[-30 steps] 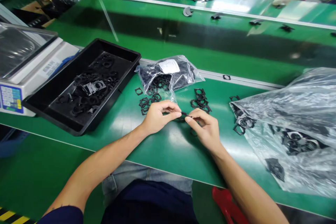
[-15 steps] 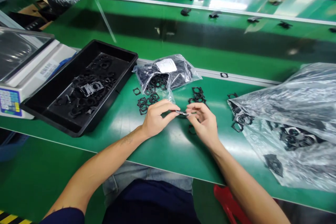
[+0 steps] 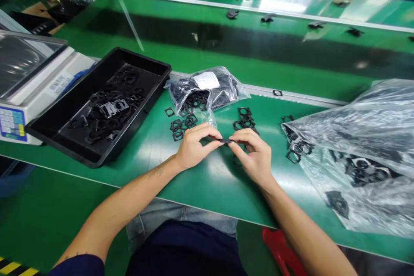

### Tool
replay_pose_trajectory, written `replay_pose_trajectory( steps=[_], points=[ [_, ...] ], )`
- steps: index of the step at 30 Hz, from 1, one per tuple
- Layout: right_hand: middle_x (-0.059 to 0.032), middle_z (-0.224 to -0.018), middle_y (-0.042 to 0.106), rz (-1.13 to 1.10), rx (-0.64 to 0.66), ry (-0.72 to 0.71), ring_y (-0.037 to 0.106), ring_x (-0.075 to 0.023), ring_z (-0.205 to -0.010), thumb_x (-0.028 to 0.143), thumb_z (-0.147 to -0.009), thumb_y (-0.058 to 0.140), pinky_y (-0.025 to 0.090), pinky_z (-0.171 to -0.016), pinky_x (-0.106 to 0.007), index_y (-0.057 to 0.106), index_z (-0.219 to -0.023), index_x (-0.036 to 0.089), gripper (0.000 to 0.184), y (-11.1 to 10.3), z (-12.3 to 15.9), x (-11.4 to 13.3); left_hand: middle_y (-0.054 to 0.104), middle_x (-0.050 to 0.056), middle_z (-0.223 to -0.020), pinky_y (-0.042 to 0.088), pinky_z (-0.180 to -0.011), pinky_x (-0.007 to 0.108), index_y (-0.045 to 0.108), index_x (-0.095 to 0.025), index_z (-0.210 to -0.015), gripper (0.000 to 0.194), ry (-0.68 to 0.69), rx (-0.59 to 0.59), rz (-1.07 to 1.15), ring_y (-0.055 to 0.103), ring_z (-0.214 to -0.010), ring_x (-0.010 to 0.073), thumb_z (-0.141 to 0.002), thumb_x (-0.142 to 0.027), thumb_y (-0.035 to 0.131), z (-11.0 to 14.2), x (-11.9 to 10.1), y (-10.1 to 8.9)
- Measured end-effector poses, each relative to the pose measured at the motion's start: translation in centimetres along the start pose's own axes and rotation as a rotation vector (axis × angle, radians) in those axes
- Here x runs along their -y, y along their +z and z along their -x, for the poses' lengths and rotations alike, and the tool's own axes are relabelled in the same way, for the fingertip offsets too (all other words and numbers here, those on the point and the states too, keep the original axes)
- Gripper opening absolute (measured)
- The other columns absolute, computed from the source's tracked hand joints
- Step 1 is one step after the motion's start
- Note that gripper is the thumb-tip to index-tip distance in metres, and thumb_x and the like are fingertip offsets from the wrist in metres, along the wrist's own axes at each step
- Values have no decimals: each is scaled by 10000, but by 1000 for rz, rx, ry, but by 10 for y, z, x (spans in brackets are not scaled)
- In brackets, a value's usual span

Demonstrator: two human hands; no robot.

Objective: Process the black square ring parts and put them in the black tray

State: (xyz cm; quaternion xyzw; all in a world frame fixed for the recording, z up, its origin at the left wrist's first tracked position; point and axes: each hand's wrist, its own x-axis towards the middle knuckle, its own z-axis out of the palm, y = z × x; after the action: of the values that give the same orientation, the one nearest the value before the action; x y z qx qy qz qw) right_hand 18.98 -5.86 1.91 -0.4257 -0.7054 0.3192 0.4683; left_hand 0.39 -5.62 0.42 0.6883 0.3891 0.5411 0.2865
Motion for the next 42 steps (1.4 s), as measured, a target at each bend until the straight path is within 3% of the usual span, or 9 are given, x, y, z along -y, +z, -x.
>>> replay_pose_trajectory(
  steps=[5,9,17,22,30,36,42],
  points=[
    [-44,-820,667,30,18,-100,637,-207,-792,244,-915,683,531,-726,-381,685,-836,224,81,-2,0,-1,696,23,-741,499,-682,263,695,-174,-780,125,25,-1,37,645,-714,136,-869,-252,735,1,3,-1],
    [-48,-829,656,36,34,-78,628,-207,-788,239,-919,673,520,-696,-373,666,-849,222,72,-1,1,-2,687,14,-729,491,-679,259,686,-177,-771,118,40,3,38,636,-701,130,-867,-229,731,0,3,-2],
    [-58,-896,700,43,-21,-62,657,-227,-851,204,-889,682,553,-801,-428,670,-853,235,49,1,3,0,714,31,-796,521,-730,289,717,-194,-836,68,78,-7,-1,657,-762,149,-893,-215,687,1,0,-1],
    [-61,-908,715,29,1,-11,670,-214,-836,231,-905,672,568,-726,-372,678,-882,228,24,3,4,1,701,24,-757,511,-694,275,704,-186,-799,96,54,-10,-2,642,-724,141,-879,-238,717,0,1,-1],
    [-41,-811,693,84,20,-71,652,-211,-768,227,-908,678,560,-730,-396,672,-827,229,81,0,3,-1,694,24,-759,518,-688,269,682,-188,-784,127,113,-19,-39,653,-731,140,-905,-223,668,2,3,0],
    [-33,-831,658,-13,11,77,633,-164,-704,369,-914,700,571,-634,-298,688,-891,221,151,5,5,-2,691,15,-770,524,-707,253,682,-176,-834,98,-54,11,-34,638,-724,129,-891,-256,690,0,2,0],
    [-38,-869,686,-21,-4,82,664,-162,-733,371,-909,707,598,-668,-291,704,-901,219,153,6,6,-2,724,27,-758,541,-680,251,716,-170,-774,147,-190,12,68,663,-703,135,-850,-294,738,1,5,1]
  ],
)
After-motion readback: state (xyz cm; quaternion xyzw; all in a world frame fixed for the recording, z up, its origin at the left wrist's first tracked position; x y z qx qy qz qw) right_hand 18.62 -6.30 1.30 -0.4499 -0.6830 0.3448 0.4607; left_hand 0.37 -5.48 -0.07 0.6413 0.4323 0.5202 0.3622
